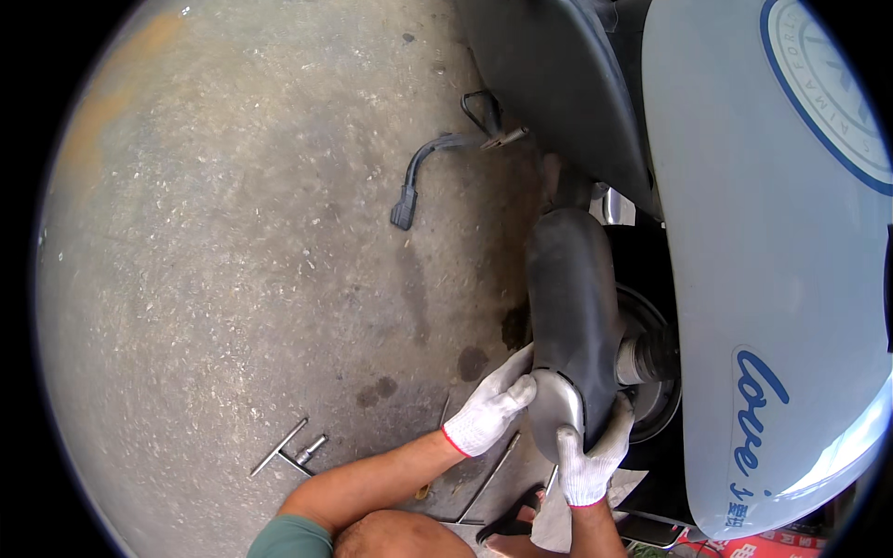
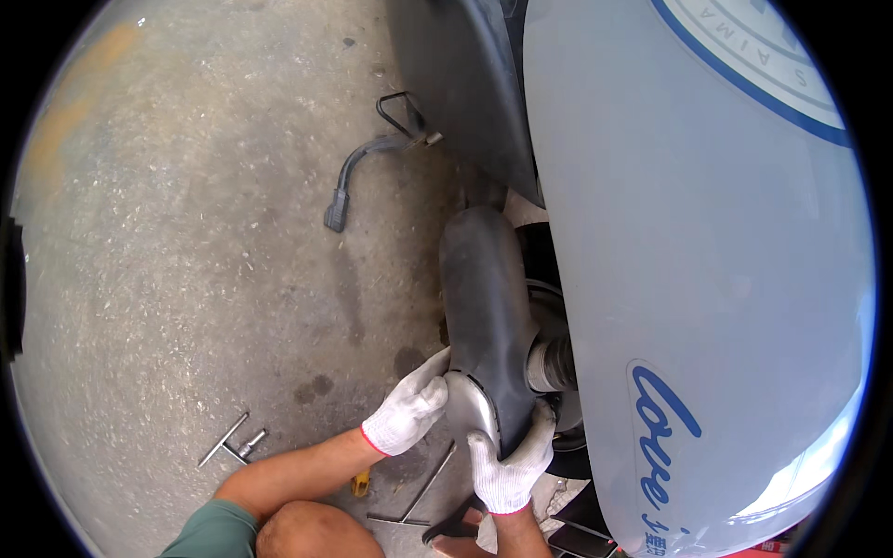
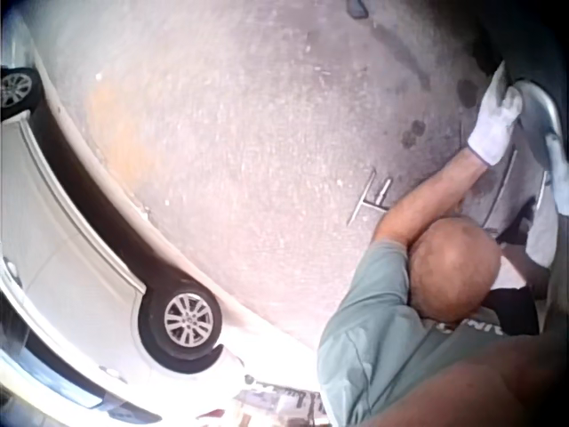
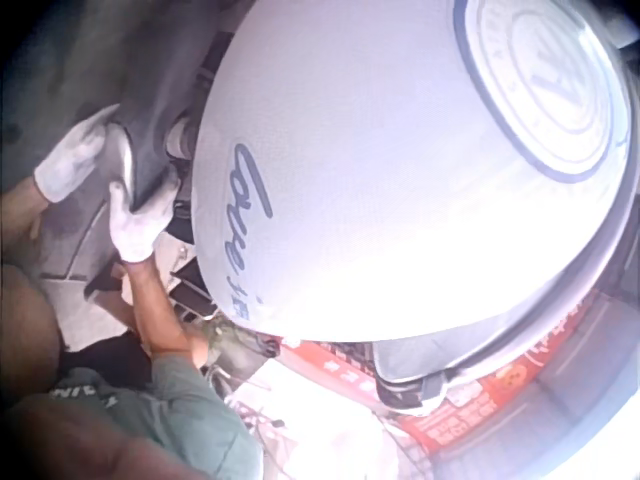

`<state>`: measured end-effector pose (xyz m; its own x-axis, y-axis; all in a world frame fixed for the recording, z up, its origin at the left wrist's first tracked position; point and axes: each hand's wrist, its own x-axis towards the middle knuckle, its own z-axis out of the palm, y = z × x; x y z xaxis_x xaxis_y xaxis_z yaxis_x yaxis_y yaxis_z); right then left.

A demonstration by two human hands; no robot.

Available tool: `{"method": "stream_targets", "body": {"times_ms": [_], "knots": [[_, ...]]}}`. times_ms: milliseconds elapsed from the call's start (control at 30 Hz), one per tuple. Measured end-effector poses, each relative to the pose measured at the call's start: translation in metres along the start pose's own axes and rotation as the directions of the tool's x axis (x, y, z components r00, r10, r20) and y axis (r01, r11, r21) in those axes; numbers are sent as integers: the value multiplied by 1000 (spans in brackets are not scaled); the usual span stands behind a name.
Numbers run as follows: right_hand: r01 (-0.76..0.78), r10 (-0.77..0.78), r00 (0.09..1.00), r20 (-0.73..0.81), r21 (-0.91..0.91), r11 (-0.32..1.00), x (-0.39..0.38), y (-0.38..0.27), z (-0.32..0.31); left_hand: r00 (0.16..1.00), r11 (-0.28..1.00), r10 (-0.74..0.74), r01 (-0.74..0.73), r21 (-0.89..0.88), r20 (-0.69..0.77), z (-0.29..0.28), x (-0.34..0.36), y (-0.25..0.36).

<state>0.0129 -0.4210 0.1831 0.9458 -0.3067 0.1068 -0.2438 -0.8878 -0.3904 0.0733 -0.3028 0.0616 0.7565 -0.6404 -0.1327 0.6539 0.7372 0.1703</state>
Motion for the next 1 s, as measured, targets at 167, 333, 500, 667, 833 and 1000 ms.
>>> {"method": "stream_targets", "body": {"times_ms": [167, 333, 500, 667, 833, 1000], "knots": [[17, -17, 1000, 7, -52, 999, 0, 0, -1, 995, 996, -49, 43, 77, 84, -12, 14, 14], [-47, 47, 999, -4, -187, 981, 4, -26, 1, 990, 995, -56, 44, 91, 129, -23, 23, 15], [-205, 193, 978, -74, -214, 955, 30, -59, 12, 986, 990, -103, 115, -85, 132, -17, 24, 14], [-224, 196, 972, -132, -250, 942, 31, -61, 18, 988, 989, -114, 122, -81, 101, -12, 22, 14], [-190, 171, 977, -129, -150, 970, 33, -54, 19, 991, 990, -114, 120, -79, 74, -9, 20, 16], [-176, 162, 979, -123, -121, 977, 35, -49, 18, 997, 998, -67, 67, 21, 26, -6, 19, 17]]}}
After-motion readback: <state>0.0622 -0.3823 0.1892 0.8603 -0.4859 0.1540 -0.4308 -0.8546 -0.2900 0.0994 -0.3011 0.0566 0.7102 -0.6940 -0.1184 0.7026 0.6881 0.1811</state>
